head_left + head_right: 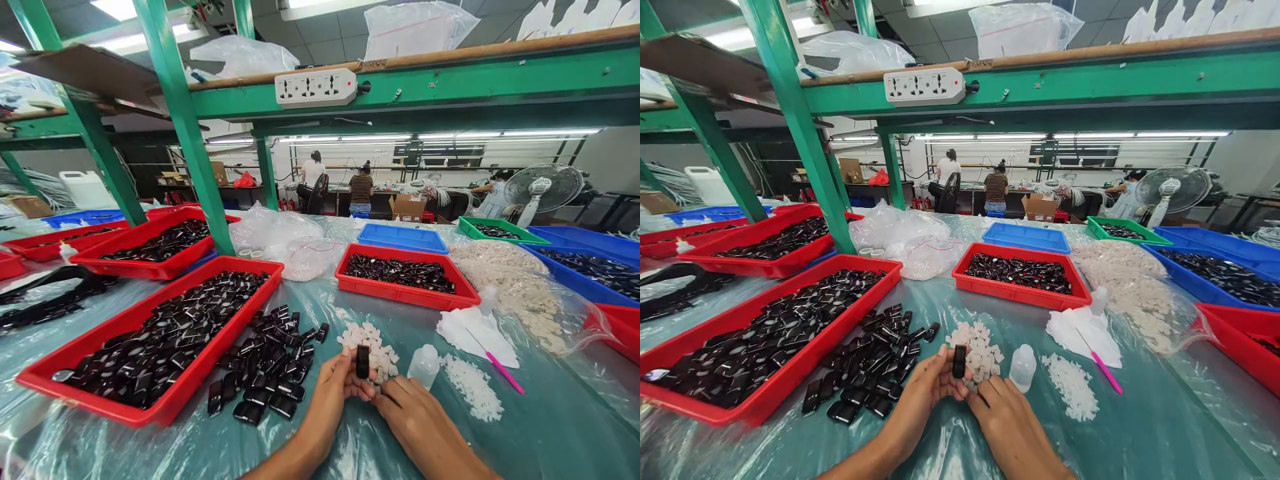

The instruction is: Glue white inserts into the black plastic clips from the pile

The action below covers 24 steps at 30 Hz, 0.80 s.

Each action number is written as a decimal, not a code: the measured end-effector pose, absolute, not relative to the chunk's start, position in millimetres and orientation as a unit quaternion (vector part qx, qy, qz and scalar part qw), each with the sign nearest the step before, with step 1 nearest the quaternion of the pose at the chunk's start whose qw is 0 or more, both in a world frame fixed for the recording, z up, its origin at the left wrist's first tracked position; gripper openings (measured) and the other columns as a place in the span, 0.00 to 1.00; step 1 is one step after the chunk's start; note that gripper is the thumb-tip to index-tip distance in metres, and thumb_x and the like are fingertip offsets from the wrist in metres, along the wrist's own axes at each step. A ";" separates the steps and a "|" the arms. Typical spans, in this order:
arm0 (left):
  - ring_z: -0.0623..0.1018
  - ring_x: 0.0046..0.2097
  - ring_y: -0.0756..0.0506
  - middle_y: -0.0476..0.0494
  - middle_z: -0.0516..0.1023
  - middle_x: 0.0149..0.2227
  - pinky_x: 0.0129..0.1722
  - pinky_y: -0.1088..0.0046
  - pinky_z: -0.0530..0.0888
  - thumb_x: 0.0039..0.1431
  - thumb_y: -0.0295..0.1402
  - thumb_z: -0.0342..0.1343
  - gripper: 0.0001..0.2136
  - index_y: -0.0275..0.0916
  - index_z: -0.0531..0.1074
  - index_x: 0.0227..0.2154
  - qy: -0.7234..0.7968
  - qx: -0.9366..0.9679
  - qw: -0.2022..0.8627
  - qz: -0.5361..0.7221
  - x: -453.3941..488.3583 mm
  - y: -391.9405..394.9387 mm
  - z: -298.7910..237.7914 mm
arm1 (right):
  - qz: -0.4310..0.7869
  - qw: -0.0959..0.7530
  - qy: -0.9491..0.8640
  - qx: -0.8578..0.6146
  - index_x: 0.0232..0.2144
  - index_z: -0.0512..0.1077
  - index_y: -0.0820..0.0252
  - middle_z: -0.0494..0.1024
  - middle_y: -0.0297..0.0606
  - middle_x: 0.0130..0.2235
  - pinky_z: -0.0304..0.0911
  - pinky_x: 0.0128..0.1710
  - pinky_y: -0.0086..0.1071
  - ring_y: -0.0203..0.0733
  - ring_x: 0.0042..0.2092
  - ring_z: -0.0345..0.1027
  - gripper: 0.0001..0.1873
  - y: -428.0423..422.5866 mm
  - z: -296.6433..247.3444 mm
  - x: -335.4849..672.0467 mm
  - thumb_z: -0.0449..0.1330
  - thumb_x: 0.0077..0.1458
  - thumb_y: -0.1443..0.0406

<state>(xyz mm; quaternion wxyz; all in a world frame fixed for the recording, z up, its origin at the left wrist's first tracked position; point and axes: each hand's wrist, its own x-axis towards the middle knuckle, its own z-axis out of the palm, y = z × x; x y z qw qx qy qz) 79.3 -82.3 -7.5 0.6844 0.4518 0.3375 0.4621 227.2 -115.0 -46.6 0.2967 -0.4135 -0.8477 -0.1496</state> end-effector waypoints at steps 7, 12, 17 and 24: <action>0.73 0.23 0.50 0.43 0.76 0.25 0.25 0.77 0.67 0.52 0.50 0.53 0.22 0.31 0.73 0.29 0.332 0.447 0.693 0.459 79.9 -84.7 -9.1 | -0.118 0.327 -0.845 -0.407 0.30 0.71 0.61 0.75 0.40 0.26 0.68 0.26 0.32 0.41 0.28 0.70 0.17 -122.3 -39.4 224.5 0.43 0.61 0.72; 0.71 0.24 0.52 0.44 0.75 0.26 0.26 0.78 0.67 0.52 0.47 0.56 0.19 0.30 0.74 0.28 0.324 0.499 0.680 0.428 81.7 -86.6 -6.4 | -0.059 0.426 -0.784 -0.448 0.41 0.73 0.61 0.77 0.43 0.35 0.70 0.34 0.27 0.40 0.37 0.73 0.13 -139.9 -26.1 240.2 0.50 0.58 0.70; 0.71 0.25 0.52 0.45 0.73 0.26 0.27 0.77 0.67 0.48 0.45 0.60 0.19 0.31 0.75 0.35 0.312 0.554 0.669 0.385 83.7 -90.4 -9.9 | 0.104 0.574 -0.606 -0.541 0.31 0.77 0.54 0.81 0.36 0.32 0.71 0.31 0.23 0.40 0.32 0.77 0.05 -143.5 -28.5 256.1 0.62 0.50 0.64; 0.69 0.24 0.53 0.47 0.70 0.24 0.27 0.77 0.65 0.50 0.46 0.59 0.19 0.31 0.76 0.28 0.268 0.612 0.684 0.292 85.2 -98.6 -9.9 | 0.225 0.642 -0.444 -0.583 0.23 0.79 0.53 0.82 0.32 0.25 0.68 0.29 0.20 0.38 0.28 0.76 0.05 -144.4 -27.6 242.2 0.66 0.41 0.59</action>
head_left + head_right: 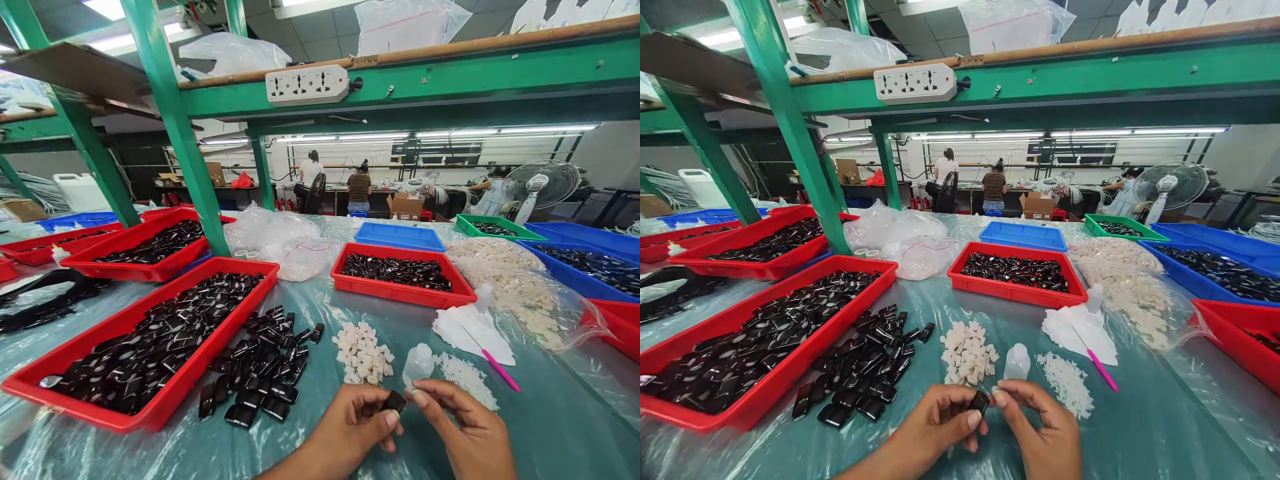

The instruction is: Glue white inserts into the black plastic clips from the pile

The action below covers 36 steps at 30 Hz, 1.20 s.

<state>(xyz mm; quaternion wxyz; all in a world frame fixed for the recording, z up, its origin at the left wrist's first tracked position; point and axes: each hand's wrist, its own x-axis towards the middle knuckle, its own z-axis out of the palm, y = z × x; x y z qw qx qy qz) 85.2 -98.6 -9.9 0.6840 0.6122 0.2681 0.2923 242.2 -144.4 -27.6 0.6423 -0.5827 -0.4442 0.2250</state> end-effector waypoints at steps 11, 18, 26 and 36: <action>0.66 0.24 0.53 0.49 0.67 0.24 0.27 0.77 0.65 0.50 0.47 0.57 0.19 0.31 0.75 0.29 0.271 0.630 0.664 0.297 86.5 -99.8 -15.8 | 0.205 0.623 -0.524 -0.543 0.24 0.81 0.49 0.83 0.31 0.27 0.70 0.32 0.23 0.41 0.30 0.77 0.04 -148.0 -21.0 237.3 0.65 0.42 0.61; 0.66 0.25 0.52 0.49 0.68 0.24 0.27 0.77 0.64 0.51 0.47 0.57 0.19 0.32 0.76 0.29 0.274 0.637 0.654 0.302 86.1 -99.8 -13.0 | 0.159 0.558 -0.623 -0.525 0.31 0.81 0.51 0.83 0.32 0.32 0.73 0.32 0.25 0.42 0.32 0.78 0.09 -148.6 -22.8 247.5 0.64 0.45 0.66; 0.66 0.27 0.49 0.48 0.69 0.24 0.27 0.77 0.65 0.54 0.43 0.56 0.14 0.36 0.77 0.27 0.319 0.684 0.567 0.330 82.2 -101.4 -19.6 | 0.098 0.543 -0.677 -0.487 0.34 0.80 0.54 0.83 0.33 0.35 0.73 0.38 0.27 0.41 0.35 0.78 0.10 -145.6 -29.2 248.9 0.62 0.48 0.69; 0.62 0.20 0.54 0.50 0.65 0.21 0.22 0.78 0.60 0.53 0.49 0.53 0.21 0.32 0.73 0.25 0.270 0.656 0.643 0.290 81.8 -99.7 -3.0 | -0.036 0.511 -0.740 -0.437 0.46 0.74 0.58 0.80 0.40 0.44 0.71 0.43 0.34 0.45 0.44 0.75 0.18 -147.9 -38.8 246.6 0.59 0.51 0.71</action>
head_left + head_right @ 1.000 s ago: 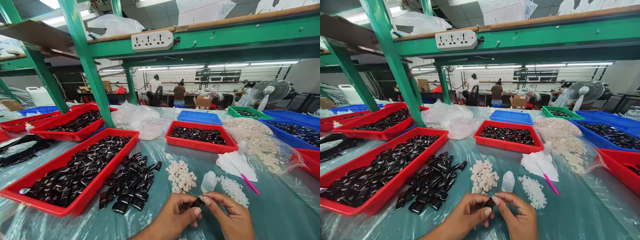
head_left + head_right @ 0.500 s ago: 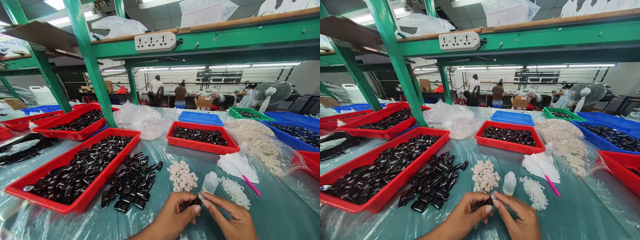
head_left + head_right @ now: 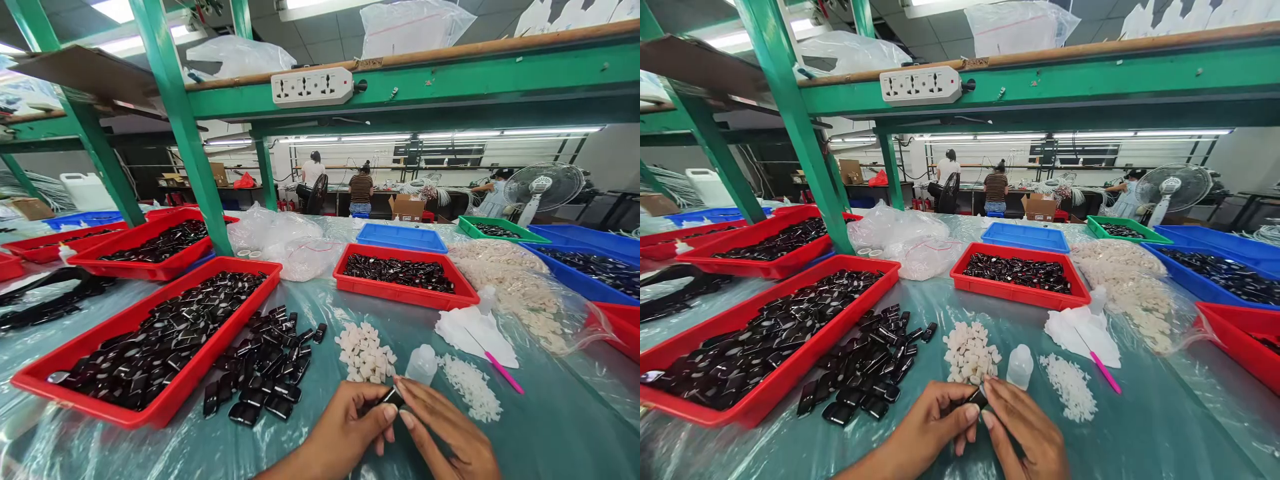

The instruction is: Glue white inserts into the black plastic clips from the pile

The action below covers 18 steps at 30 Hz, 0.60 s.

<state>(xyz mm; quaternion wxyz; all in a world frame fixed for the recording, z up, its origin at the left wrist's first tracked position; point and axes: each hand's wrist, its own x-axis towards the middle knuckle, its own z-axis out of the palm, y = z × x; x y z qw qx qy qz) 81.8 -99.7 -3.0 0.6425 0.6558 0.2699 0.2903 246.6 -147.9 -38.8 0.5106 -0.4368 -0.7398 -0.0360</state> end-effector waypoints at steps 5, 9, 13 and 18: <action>0.63 0.19 0.55 0.50 0.66 0.20 0.21 0.78 0.59 0.50 0.52 0.54 0.22 0.34 0.69 0.22 0.269 0.642 0.667 0.264 77.3 -98.0 -3.6 | -0.092 0.476 -0.763 -0.427 0.44 0.74 0.61 0.81 0.43 0.42 0.72 0.41 0.35 0.46 0.43 0.75 0.16 -148.4 -39.6 247.4 0.58 0.52 0.71; 0.64 0.19 0.54 0.50 0.67 0.21 0.21 0.79 0.60 0.50 0.52 0.54 0.22 0.33 0.71 0.24 0.266 0.639 0.679 0.244 78.5 -96.6 -7.6 | -0.128 0.458 -0.769 -0.426 0.39 0.75 0.61 0.81 0.42 0.38 0.72 0.39 0.34 0.46 0.40 0.76 0.11 -147.8 -28.9 247.5 0.59 0.51 0.69; 0.65 0.19 0.54 0.50 0.68 0.21 0.22 0.79 0.61 0.49 0.52 0.56 0.22 0.33 0.72 0.24 0.280 0.631 0.676 0.258 82.3 -94.0 -11.3 | -0.188 0.467 -0.726 -0.469 0.35 0.74 0.58 0.81 0.42 0.36 0.69 0.36 0.38 0.47 0.38 0.75 0.08 -145.3 -14.3 260.5 0.58 0.52 0.64; 0.65 0.19 0.54 0.50 0.68 0.21 0.21 0.78 0.60 0.47 0.52 0.56 0.23 0.32 0.74 0.27 0.314 0.624 0.661 0.276 82.9 -91.6 -9.9 | -0.165 0.349 -0.679 -0.624 0.28 0.76 0.51 0.80 0.37 0.33 0.64 0.34 0.44 0.51 0.37 0.72 0.08 -135.8 -4.6 308.5 0.56 0.51 0.60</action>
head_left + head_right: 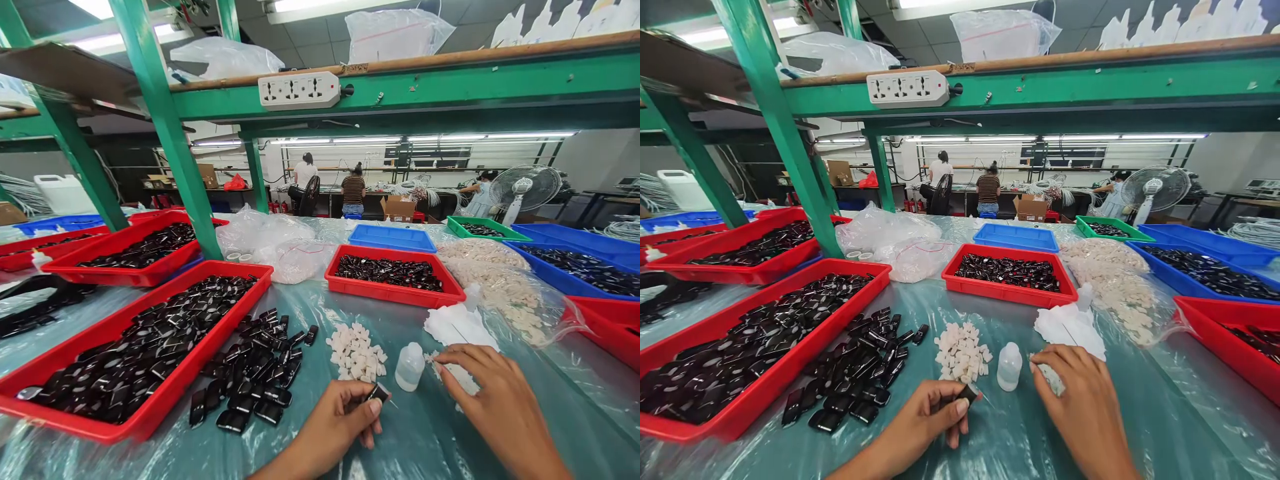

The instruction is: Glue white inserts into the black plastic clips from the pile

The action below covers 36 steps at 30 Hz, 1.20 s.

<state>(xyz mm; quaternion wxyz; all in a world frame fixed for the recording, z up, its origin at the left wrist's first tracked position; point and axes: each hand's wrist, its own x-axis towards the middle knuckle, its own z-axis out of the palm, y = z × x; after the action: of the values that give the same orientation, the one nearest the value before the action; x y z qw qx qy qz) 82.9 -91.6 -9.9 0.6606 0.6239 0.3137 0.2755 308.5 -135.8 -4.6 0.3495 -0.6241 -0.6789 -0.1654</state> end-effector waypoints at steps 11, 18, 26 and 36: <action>0.66 0.20 0.54 0.50 0.69 0.21 0.22 0.78 0.60 0.48 0.51 0.57 0.22 0.32 0.74 0.27 0.318 0.627 0.656 0.275 83.1 -92.2 -7.5 | -0.032 0.185 -0.773 -0.606 0.20 0.77 0.48 0.79 0.32 0.26 0.63 0.35 0.40 0.47 0.31 0.73 0.12 -136.7 -16.8 349.3 0.59 0.41 0.72; 0.66 0.20 0.53 0.49 0.69 0.21 0.22 0.78 0.61 0.48 0.51 0.57 0.22 0.32 0.74 0.29 0.320 0.636 0.650 0.266 83.4 -92.6 -6.1 | -0.002 0.195 -0.749 -0.634 0.19 0.73 0.52 0.77 0.31 0.24 0.65 0.33 0.39 0.46 0.30 0.72 0.08 -132.1 -11.9 334.5 0.58 0.43 0.71; 0.65 0.20 0.54 0.50 0.68 0.21 0.22 0.78 0.61 0.49 0.50 0.56 0.22 0.32 0.74 0.30 0.327 0.642 0.643 0.260 83.6 -94.8 -6.9 | 0.054 0.227 -0.713 -0.661 0.22 0.71 0.54 0.75 0.29 0.21 0.62 0.22 0.29 0.40 0.23 0.70 0.06 -128.4 -19.2 330.3 0.57 0.50 0.66; 0.65 0.21 0.54 0.50 0.67 0.21 0.22 0.79 0.62 0.49 0.49 0.57 0.21 0.31 0.74 0.29 0.302 0.633 0.663 0.262 82.9 -94.8 -10.2 | 0.100 0.264 -0.701 -0.655 0.27 0.76 0.54 0.80 0.34 0.29 0.66 0.27 0.31 0.43 0.29 0.73 0.11 -129.1 -18.2 331.1 0.53 0.53 0.63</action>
<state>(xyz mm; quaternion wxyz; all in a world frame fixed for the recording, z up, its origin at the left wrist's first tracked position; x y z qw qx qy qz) 82.9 -94.8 -10.2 0.6634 0.6326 0.3017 0.2619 331.1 -129.1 -18.2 0.2642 -0.6551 -0.7008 0.1000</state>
